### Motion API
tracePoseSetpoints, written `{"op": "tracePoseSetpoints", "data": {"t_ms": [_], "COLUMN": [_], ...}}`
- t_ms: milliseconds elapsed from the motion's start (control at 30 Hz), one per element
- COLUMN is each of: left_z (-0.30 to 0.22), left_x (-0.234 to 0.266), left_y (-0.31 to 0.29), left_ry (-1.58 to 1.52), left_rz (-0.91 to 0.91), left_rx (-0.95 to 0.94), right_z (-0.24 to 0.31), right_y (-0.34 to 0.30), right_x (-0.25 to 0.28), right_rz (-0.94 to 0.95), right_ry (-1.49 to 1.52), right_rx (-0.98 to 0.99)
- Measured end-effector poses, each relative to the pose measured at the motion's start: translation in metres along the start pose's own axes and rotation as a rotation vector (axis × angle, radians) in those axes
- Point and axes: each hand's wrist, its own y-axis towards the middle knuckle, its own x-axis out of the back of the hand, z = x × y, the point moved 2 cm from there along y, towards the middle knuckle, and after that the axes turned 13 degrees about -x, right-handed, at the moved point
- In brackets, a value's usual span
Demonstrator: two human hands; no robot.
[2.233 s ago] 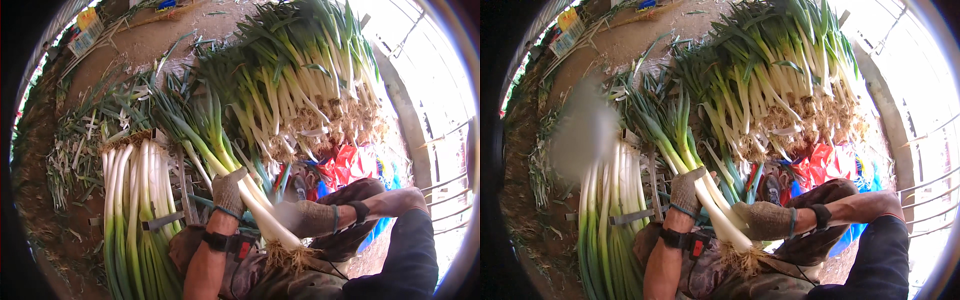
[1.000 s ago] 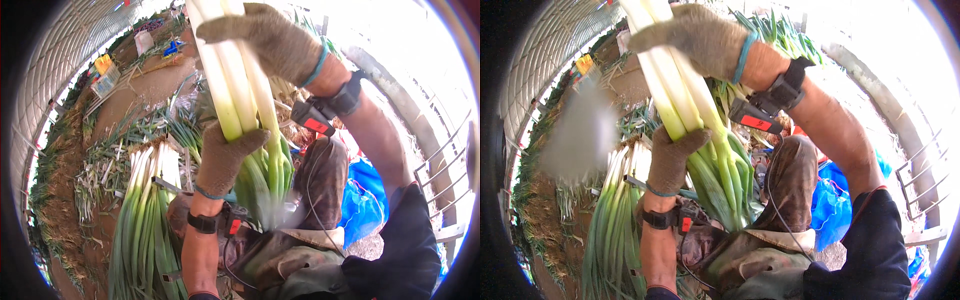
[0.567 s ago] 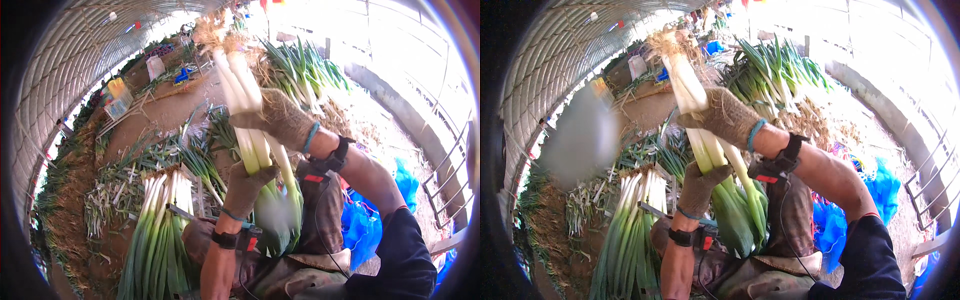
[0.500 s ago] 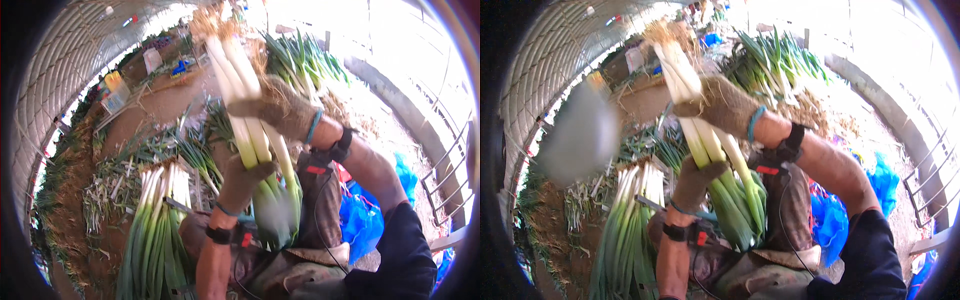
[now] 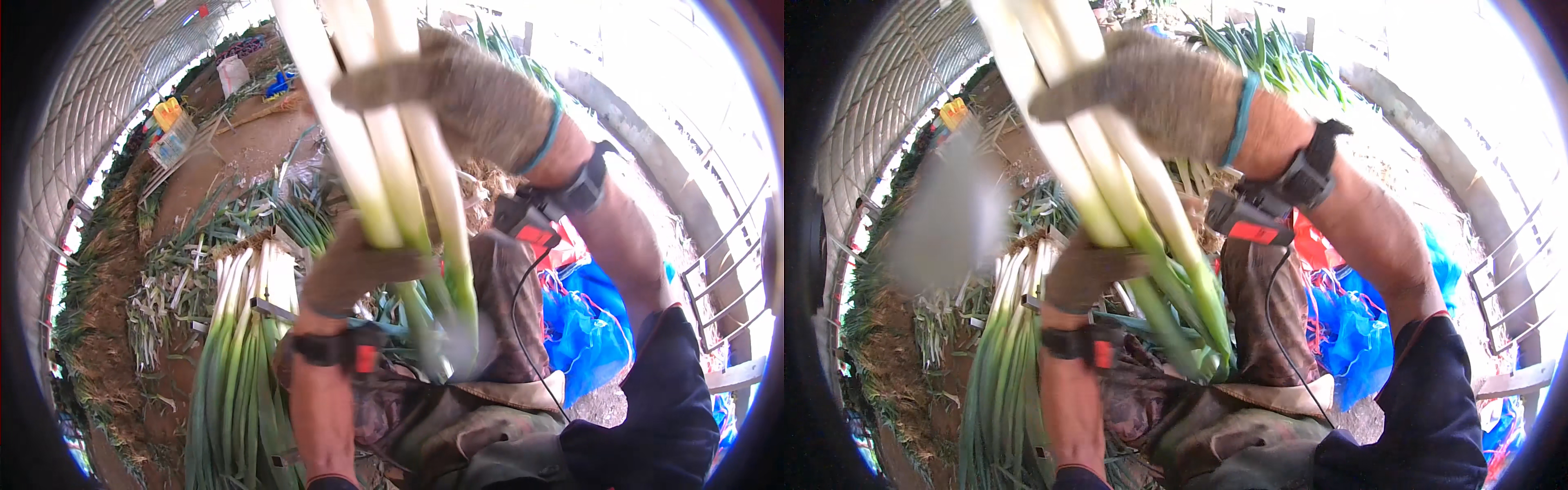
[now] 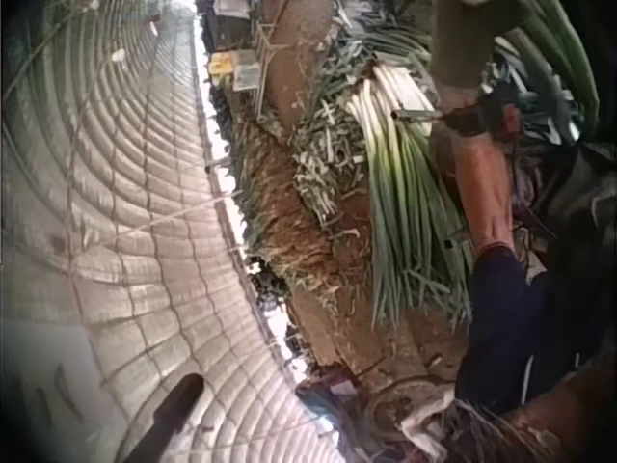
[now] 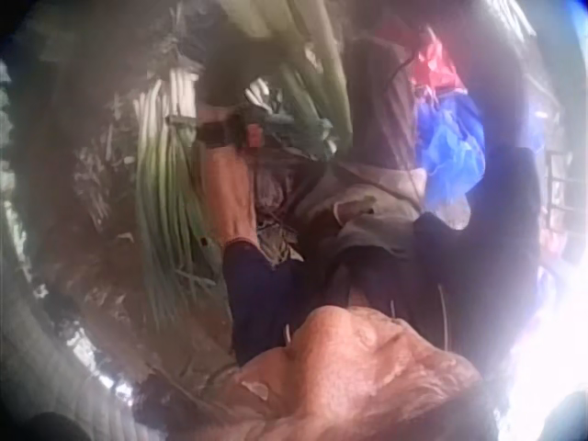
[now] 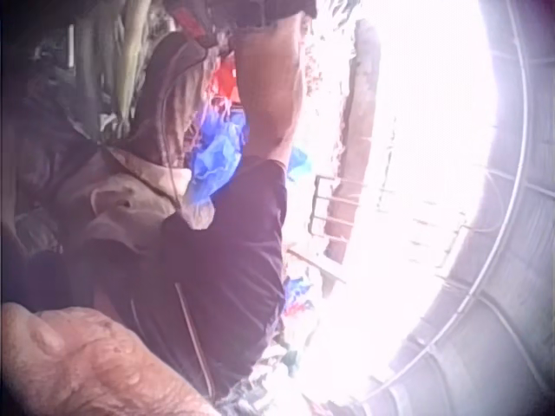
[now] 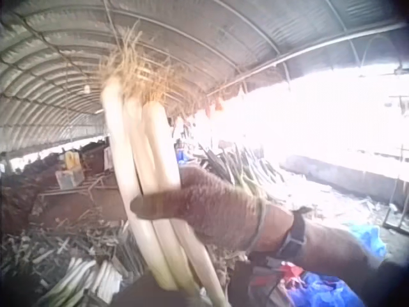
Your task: Sort and arrange large leeks into a metal rack for processing.
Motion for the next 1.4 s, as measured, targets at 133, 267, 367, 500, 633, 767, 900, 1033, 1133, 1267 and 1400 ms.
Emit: {"op": "tracePoseSetpoints", "data": {"t_ms": [133, 267, 367, 500, 633, 767, 900, 1033, 1133, 1267, 1400], "left_z": [0.038, 0.032, 0.046, 0.041, 0.057, 0.059, 0.057, 0.082, 0.082, 0.071, 0.08], "left_x": [-0.015, -0.035, -0.018, -0.044, -0.048, -0.042, -0.052, -0.047, -0.05, -0.095, -0.112], "left_y": [-0.001, -0.004, -0.003, -0.03, -0.048, -0.066, -0.064, -0.07, -0.073, -0.074, -0.071], "left_ry": [-0.126, -0.414, -0.211, 0.316, 0.341, 0.24, 0.198, 0.239, 0.231, 0.519, 0.709], "left_rz": [0.063, 0.03, 0.024, -0.276, -0.422, -0.359, -0.254, -0.246, -0.287, -0.393, -0.59], "left_rx": [0.039, 0.075, -0.031, -0.153, -0.204, -0.212, -0.16, -0.11, -0.131, -0.264, -0.254], "right_z": [-0.014, -0.015, -0.021, -0.01, -0.004, 0.016, -0.018, -0.039, -0.027, 0.046, 0.061], "right_y": [-0.014, -0.014, -0.006, 0.003, 0.003, -0.004, -0.022, 0.005, 0.016, 0.039, -0.012], "right_x": [-0.033, -0.049, -0.058, -0.053, -0.065, -0.059, -0.047, -0.055, -0.073, -0.059, -0.049], "right_rz": [-0.047, 0.152, 0.138, 0.03, 0.042, 0.088, -0.011, -0.046, -0.032, 0.071, 0.052], "right_ry": [-0.171, 0.806, 0.84, 0.61, 0.675, 0.559, -0.015, 0.153, 0.234, -0.767, -0.578], "right_rx": [0.179, -0.455, -0.562, -0.455, -0.486, -0.59, -0.107, -0.054, -0.085, -0.153, -0.075]}}
